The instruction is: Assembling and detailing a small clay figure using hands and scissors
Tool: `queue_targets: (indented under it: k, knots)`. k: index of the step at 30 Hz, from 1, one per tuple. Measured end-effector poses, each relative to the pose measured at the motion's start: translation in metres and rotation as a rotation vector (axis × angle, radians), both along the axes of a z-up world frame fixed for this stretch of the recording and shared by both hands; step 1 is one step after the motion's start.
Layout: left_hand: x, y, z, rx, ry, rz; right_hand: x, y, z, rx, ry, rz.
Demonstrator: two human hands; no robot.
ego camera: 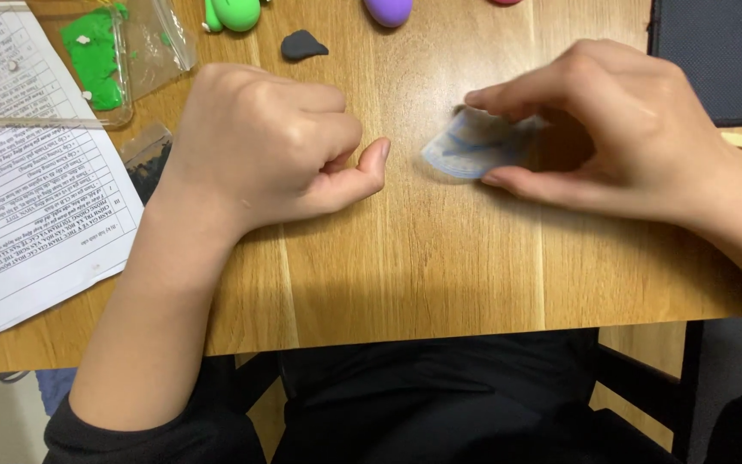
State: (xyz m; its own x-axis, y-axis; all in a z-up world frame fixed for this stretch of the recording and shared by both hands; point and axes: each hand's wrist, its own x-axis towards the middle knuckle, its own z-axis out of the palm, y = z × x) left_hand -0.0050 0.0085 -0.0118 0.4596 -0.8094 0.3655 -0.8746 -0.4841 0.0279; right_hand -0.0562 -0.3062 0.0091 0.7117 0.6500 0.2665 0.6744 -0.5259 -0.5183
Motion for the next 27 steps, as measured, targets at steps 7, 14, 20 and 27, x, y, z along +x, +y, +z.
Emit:
queue_targets:
  k: [7, 14, 20, 27]
  knots:
    - [-0.001, 0.001, 0.000, 0.008, 0.010, 0.009, 0.003, 0.002, -0.002, -0.130, -0.056, 0.040]
    - [-0.001, -0.002, -0.001, -0.006, 0.022, 0.000, 0.015, 0.003, -0.003, -0.197, -0.034, -0.007]
    - [0.002, 0.000, 0.001, 0.001, 0.038, 0.004, 0.001, 0.010, 0.009, -0.165, 0.026, 0.041]
    - [0.002, -0.003, -0.003, 0.003, 0.056, -0.007, 0.024, 0.013, 0.006, -0.132, 0.054, -0.001]
